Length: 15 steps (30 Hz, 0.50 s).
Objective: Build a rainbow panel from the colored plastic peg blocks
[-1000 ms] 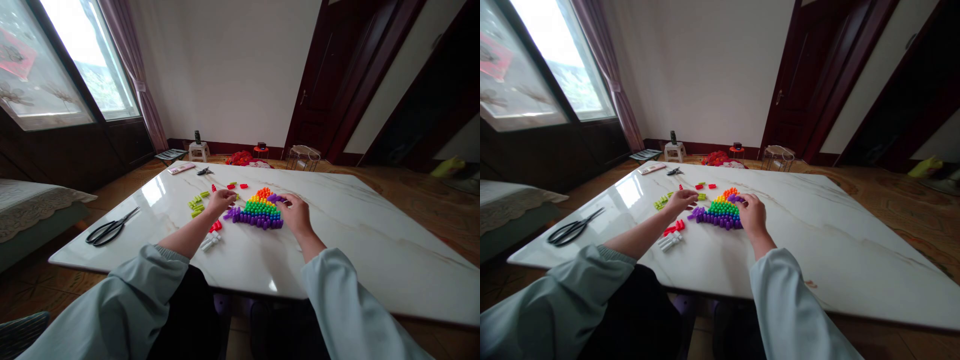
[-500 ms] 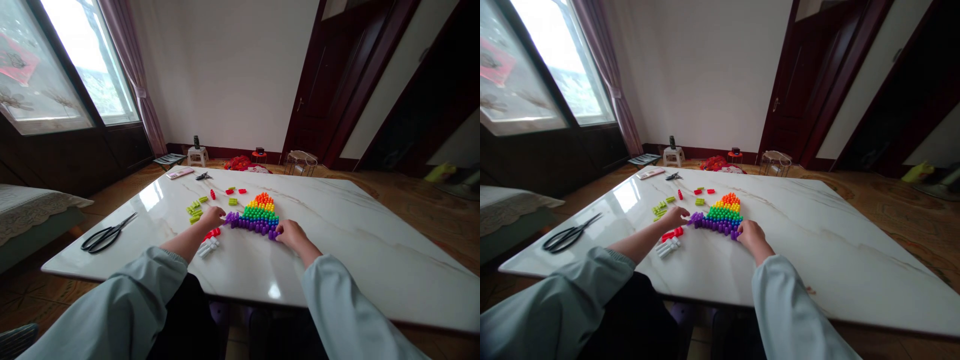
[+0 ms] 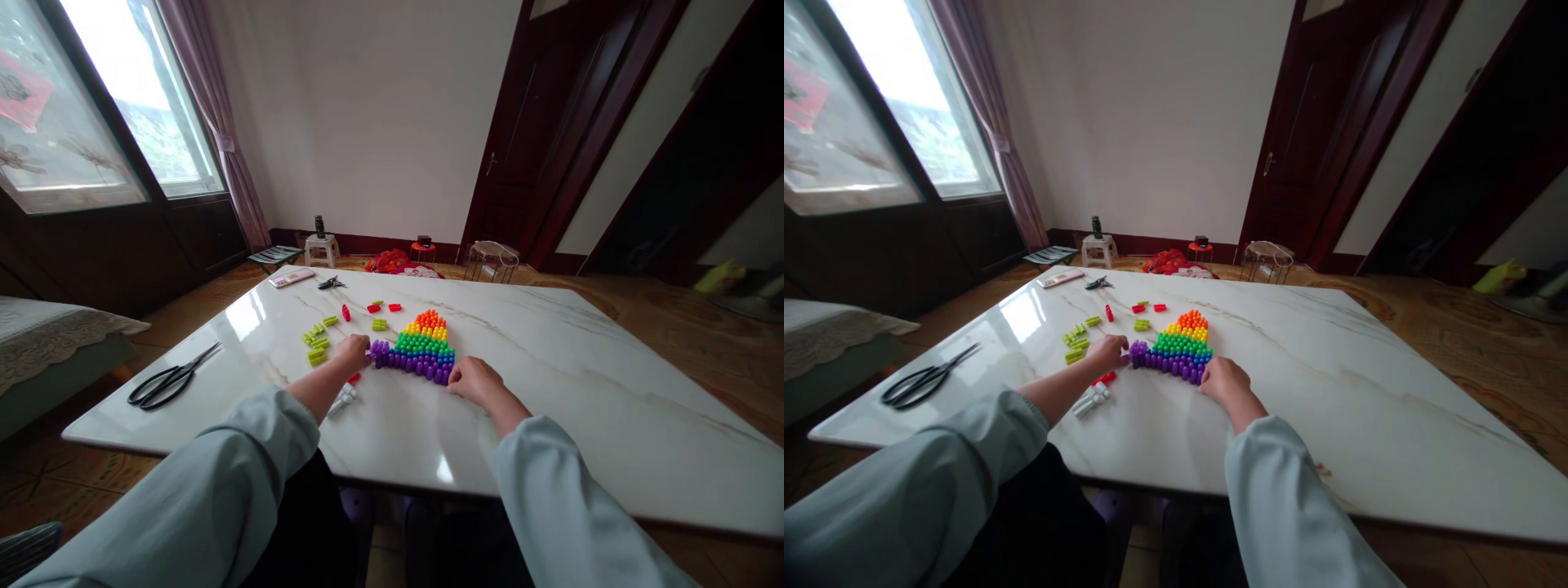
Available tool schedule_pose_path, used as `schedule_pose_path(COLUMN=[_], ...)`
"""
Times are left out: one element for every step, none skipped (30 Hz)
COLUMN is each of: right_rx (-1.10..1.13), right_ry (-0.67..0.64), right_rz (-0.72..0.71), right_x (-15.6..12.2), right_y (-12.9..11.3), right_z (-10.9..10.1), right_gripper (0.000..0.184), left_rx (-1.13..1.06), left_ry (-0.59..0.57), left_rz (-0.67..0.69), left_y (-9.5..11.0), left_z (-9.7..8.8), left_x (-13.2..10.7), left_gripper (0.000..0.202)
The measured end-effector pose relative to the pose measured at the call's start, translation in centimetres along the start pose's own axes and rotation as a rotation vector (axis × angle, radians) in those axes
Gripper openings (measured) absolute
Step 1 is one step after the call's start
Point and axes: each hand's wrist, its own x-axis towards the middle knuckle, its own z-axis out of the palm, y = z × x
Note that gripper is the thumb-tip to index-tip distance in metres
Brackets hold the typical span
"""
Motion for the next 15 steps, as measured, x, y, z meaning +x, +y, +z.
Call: schedule_pose_path(right_rx=[0.010,0.020,0.030,0.040,0.048,0.053,0.055,0.063,0.082,0.118,0.171,0.235,0.301,0.362,0.420], right_ry=[-0.025,-0.040,-0.053,-0.068,-0.091,-0.116,-0.133,-0.136,-0.122,-0.092,-0.054,-0.018,0.007,0.020,0.027], right_rz=[-0.027,-0.053,-0.069,-0.071,-0.068,-0.060,-0.050,-0.052,-0.070,-0.106,-0.153,-0.208,-0.264,-0.309,-0.344], right_x=[0.0,0.1,0.1,0.1,0.1,0.0,-0.1,-0.2,-0.3,-0.4,-0.4,-0.4,-0.4,-0.3,-0.2], right_y=[0.1,0.2,0.2,0.2,0.1,0.0,-0.3,-0.5,-0.9,-1.2,-1.6,-2.0,-2.4,-2.7,-3.0], right_z=[0.2,0.4,0.6,0.7,0.7,0.7,0.6,0.6,0.6,0.6,0.7,0.8,1.0,1.2,1.5], right_gripper=[0.011,0.013,0.014,0.014,0.013,0.010,0.007,0.005,0.005,0.005,0.004,0.006,0.012,0.018,0.023], left_rx=[0.004,0.007,0.010,0.012,0.013,0.014,0.022,0.016,-0.023,-0.107,-0.235,-0.395,-0.565,-0.717,-0.828], left_ry=[-0.001,-0.004,-0.008,-0.010,-0.008,-0.003,0.009,0.016,0.004,-0.040,-0.113,-0.203,-0.292,-0.365,-0.409], left_rz=[-0.008,-0.016,-0.022,-0.027,-0.033,-0.039,-0.044,-0.042,-0.028,-0.003,0.031,0.068,0.104,0.133,0.154], left_y=[0.1,0.1,0.2,0.2,0.2,0.2,0.2,0.2,0.3,0.5,0.7,1.1,1.5,2.0,2.5], left_z=[0.0,0.0,-0.2,-0.5,-0.8,-1.3,-1.8,-2.3,-2.7,-3.1,-3.3,-3.5,-3.5,-3.4,-3.3], left_x=[0.0,0.1,0.1,0.1,0.0,-0.1,-0.2,-0.4,-0.7,-1.0,-1.3,-1.7,-2.1,-2.4,-2.7], left_gripper=[0.031,0.028,0.025,0.023,0.021,0.019,0.017,0.016,0.015,0.014,0.015,0.016,0.019,0.023,0.027])
